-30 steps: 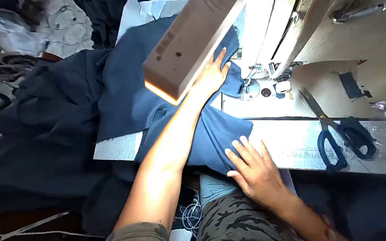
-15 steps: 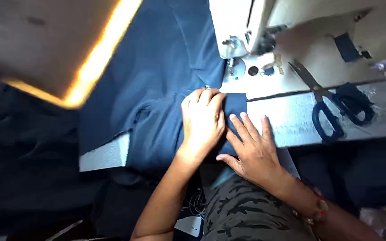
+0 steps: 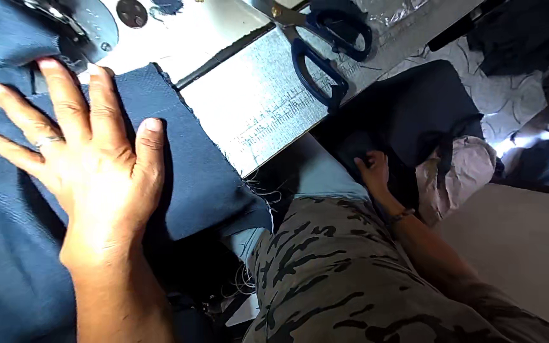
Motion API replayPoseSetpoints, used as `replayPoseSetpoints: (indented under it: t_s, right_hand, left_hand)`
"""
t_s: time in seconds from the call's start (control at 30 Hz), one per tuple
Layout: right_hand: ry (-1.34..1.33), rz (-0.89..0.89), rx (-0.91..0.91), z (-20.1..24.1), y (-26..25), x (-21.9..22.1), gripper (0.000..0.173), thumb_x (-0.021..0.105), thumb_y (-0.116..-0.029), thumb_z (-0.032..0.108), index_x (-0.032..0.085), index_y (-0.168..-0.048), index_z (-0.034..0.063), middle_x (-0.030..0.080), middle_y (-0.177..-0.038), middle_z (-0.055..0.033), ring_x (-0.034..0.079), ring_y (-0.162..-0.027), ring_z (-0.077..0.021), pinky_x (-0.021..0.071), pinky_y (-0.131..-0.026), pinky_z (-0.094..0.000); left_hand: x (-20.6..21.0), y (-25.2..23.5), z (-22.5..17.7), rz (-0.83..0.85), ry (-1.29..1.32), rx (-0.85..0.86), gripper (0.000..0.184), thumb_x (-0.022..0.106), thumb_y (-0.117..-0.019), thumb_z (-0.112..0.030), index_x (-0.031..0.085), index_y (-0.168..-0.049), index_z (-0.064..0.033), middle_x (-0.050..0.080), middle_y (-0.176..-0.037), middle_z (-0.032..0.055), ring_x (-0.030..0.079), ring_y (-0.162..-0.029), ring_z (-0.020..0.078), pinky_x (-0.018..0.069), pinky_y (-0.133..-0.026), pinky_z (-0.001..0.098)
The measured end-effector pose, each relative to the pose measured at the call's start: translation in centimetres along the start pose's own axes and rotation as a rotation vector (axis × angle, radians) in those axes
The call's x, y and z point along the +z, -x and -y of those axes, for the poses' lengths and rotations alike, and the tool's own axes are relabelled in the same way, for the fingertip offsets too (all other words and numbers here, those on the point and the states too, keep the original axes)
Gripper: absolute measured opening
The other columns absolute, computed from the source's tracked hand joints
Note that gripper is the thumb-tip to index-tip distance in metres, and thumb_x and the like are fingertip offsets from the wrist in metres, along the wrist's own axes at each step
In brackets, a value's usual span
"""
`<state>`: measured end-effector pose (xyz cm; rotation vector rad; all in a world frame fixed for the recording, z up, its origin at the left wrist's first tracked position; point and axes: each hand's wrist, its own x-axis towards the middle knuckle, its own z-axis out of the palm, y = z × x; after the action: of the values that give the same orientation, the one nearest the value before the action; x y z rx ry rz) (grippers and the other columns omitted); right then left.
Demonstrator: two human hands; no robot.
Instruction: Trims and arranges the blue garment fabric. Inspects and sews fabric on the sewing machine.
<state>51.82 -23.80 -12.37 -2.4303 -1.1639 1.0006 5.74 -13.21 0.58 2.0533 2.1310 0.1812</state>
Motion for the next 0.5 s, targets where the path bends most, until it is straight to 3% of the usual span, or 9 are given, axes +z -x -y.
replayPoseSetpoints:
  t_s: [0.07, 0.13, 0.2, 0.3, 0.33, 0.37, 0.4, 0.43, 0.5]
  right_hand:
    - [0.116, -0.028, -0.049, -0.5, -0.1, 1.1, 0.042, 0.066, -0.1006, 0.031, 0.063, -0.122, -0.0053, 0.061, -0.123, -0.0312, 0.059, -0.115, -0.0502, 0.0478, -0.093, -0.0670]
    - [0.111, -0.049, -0.120, -0.9, -0.5, 1.2, 0.036, 0.066, -0.0996, 0.027, 0.070, -0.113, -0.0063, 0.067, -0.117, -0.0292, 0.061, -0.115, -0.0471, 0.0470, -0.099, -0.0636]
    - [0.007, -0.070, -0.187, -1.0, -0.5, 0.8, 0.035, 0.066, -0.0983, 0.022, 0.069, -0.110, -0.0113, 0.067, -0.115, -0.0309, 0.064, -0.112, -0.0433, 0.0483, -0.101, -0.0568]
    - [-0.156, -0.126, -0.249, -1.0, 0.5, 0.1, 0.033, 0.065, -0.0975, 0.012, 0.065, -0.109, -0.0181, 0.066, -0.109, -0.0344, 0.064, -0.103, -0.0391, 0.0508, -0.095, -0.0499]
    - [-0.185, -0.136, -0.271, -0.6, 0.9, -0.3, 0.032, 0.064, -0.0982, 0.010, 0.062, -0.109, -0.0196, 0.065, -0.107, -0.0333, 0.063, -0.099, -0.0333, 0.0514, -0.091, -0.0445]
    - [-0.210, -0.129, -0.289, 0.3, 1.5, -0.9, 0.031, 0.062, -0.0994, 0.009, 0.059, -0.109, -0.0207, 0.063, -0.103, -0.0297, 0.061, -0.094, -0.0249, 0.0509, -0.087, -0.0375]
    - [-0.240, -0.101, -0.317, 1.4, 2.2, -1.7, 0.029, 0.059, -0.1001, 0.009, 0.056, -0.109, -0.0187, 0.060, -0.096, -0.0198, 0.056, -0.086, -0.0122, 0.0488, -0.080, -0.0270]
    - [-0.288, -0.044, -0.366, 2.6, 2.8, -2.5, 0.023, 0.058, -0.0997, 0.009, 0.053, -0.105, -0.0128, 0.055, -0.088, -0.0056, 0.051, -0.078, 0.0013, 0.0458, -0.073, -0.0157]
    - [-0.446, 0.164, -0.512, 5.6, 3.8, -4.5, 0.008, 0.059, -0.0952, 0.010, 0.052, -0.097, 0.0091, 0.054, -0.080, 0.0159, 0.053, -0.072, 0.0129, 0.0466, -0.067, -0.0072]
  left_hand:
    - [-1.5, 0.2, -2.4, -0.037, 0.019, 0.031, 0.073, 0.024, -0.1036, -0.065, 0.024, -0.165, -0.0243, 0.011, -0.173, 0.0076, 0.000, -0.157, 0.0472, -0.0005, -0.112, 0.0832]
    - [-3.1, 0.7, -4.8, -0.060, -0.004, 0.029, 0.071, 0.028, -0.1063, -0.058, 0.026, -0.164, -0.0180, 0.012, -0.172, 0.0132, 0.000, -0.156, 0.0501, -0.0013, -0.111, 0.0830]
    - [-3.1, 0.8, -5.7, -0.083, -0.007, 0.007, 0.068, 0.029, -0.1067, -0.056, 0.029, -0.163, -0.0191, 0.015, -0.172, 0.0130, 0.000, -0.156, 0.0484, -0.0027, -0.112, 0.0820]
    - [-2.7, 0.8, -5.8, -0.091, 0.017, -0.020, 0.065, 0.030, -0.1060, -0.057, 0.033, -0.162, -0.0234, 0.019, -0.171, 0.0109, 0.005, -0.157, 0.0461, -0.0012, -0.112, 0.0814]
    - [-2.7, 0.8, -5.8, -0.092, 0.025, -0.018, 0.065, 0.030, -0.1061, -0.057, 0.033, -0.162, -0.0242, 0.019, -0.171, 0.0101, 0.005, -0.157, 0.0463, -0.0005, -0.112, 0.0816]
    - [-2.7, 0.9, -5.8, -0.094, 0.035, -0.015, 0.064, 0.031, -0.1061, -0.056, 0.034, -0.162, -0.0243, 0.020, -0.171, 0.0097, 0.006, -0.157, 0.0470, -0.0001, -0.112, 0.0818]
    - [-2.8, 0.9, -5.9, -0.086, 0.040, -0.015, 0.064, 0.032, -0.1062, -0.056, 0.035, -0.161, -0.0240, 0.021, -0.171, 0.0098, 0.007, -0.156, 0.0477, -0.0001, -0.111, 0.0823]
    - [-3.1, 0.8, -6.0, -0.065, 0.035, -0.019, 0.064, 0.032, -0.1063, -0.056, 0.035, -0.161, -0.0234, 0.022, -0.170, 0.0104, 0.007, -0.156, 0.0486, 0.0000, -0.111, 0.0829]
    - [-4.2, 0.4, -6.4, 0.026, 0.023, -0.039, 0.065, 0.034, -0.1061, -0.056, 0.035, -0.161, -0.0216, 0.022, -0.170, 0.0124, 0.007, -0.156, 0.0498, -0.0008, -0.110, 0.0829]
